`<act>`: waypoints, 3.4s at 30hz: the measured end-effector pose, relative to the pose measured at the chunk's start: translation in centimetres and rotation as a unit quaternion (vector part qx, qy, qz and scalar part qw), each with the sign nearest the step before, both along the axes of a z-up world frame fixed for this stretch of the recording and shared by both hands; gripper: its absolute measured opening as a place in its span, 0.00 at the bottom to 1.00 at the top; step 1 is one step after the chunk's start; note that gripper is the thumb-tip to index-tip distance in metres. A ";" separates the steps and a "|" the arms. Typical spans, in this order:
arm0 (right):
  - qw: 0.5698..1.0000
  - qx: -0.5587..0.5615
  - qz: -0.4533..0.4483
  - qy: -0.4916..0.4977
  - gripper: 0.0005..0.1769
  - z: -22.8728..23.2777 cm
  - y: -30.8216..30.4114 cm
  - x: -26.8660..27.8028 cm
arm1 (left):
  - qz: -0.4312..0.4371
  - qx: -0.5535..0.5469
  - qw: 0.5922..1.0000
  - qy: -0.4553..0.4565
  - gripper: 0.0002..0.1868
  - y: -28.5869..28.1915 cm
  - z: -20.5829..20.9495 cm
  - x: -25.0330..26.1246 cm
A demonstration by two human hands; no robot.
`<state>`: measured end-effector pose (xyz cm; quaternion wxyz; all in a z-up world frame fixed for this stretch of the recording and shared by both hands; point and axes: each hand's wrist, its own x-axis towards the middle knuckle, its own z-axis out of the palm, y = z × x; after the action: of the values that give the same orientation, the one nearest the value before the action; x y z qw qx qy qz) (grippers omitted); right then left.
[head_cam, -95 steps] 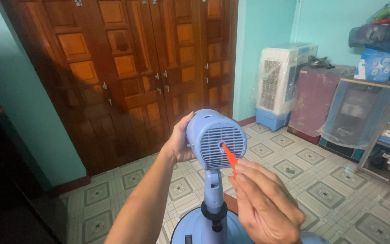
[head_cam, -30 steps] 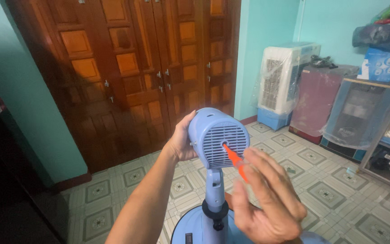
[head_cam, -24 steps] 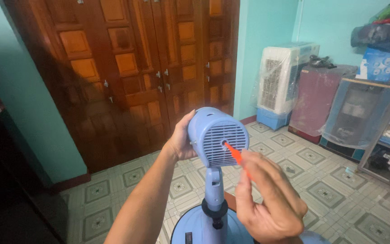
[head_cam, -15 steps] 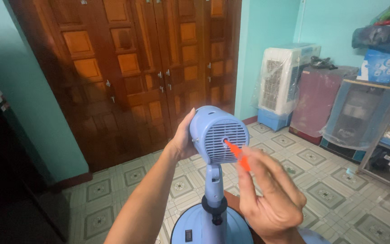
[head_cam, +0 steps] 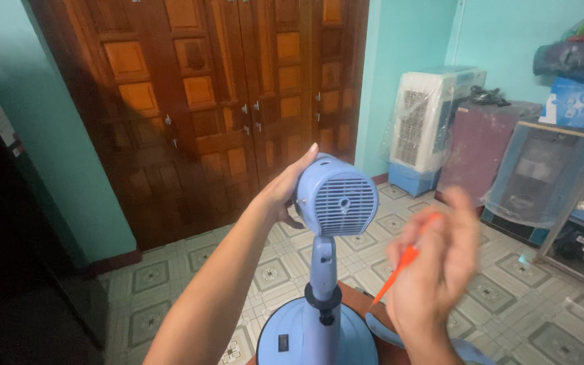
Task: The person assembles a light blue pedestal fan by attaching the rear motor housing to the stand and securing it with a screwdriver. They then attach the front grille and tighten the central screw to complete the assembly.
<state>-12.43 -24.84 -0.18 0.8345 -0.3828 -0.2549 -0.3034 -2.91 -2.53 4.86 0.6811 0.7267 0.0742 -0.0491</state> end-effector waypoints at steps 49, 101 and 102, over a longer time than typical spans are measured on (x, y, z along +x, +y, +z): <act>0.766 0.183 0.383 0.483 0.38 -4.4 -9.7 -16.8 | 0.194 0.258 0.887 -0.332 0.51 -16.5 -3.7 -20.4; 0.798 0.008 0.410 0.442 0.27 -5.7 -9.0 -7.1 | 0.210 0.226 0.922 -0.234 0.60 -11.1 -1.8 -14.4; 0.796 0.007 0.407 0.448 0.26 -5.7 -8.5 -6.3 | 0.218 0.236 0.920 -0.222 0.60 -10.5 -1.8 -13.5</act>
<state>-18.77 -33.33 -5.84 0.9047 -0.3310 0.0176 0.2678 -16.43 -13.02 3.04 0.4827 0.8243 0.0872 0.2826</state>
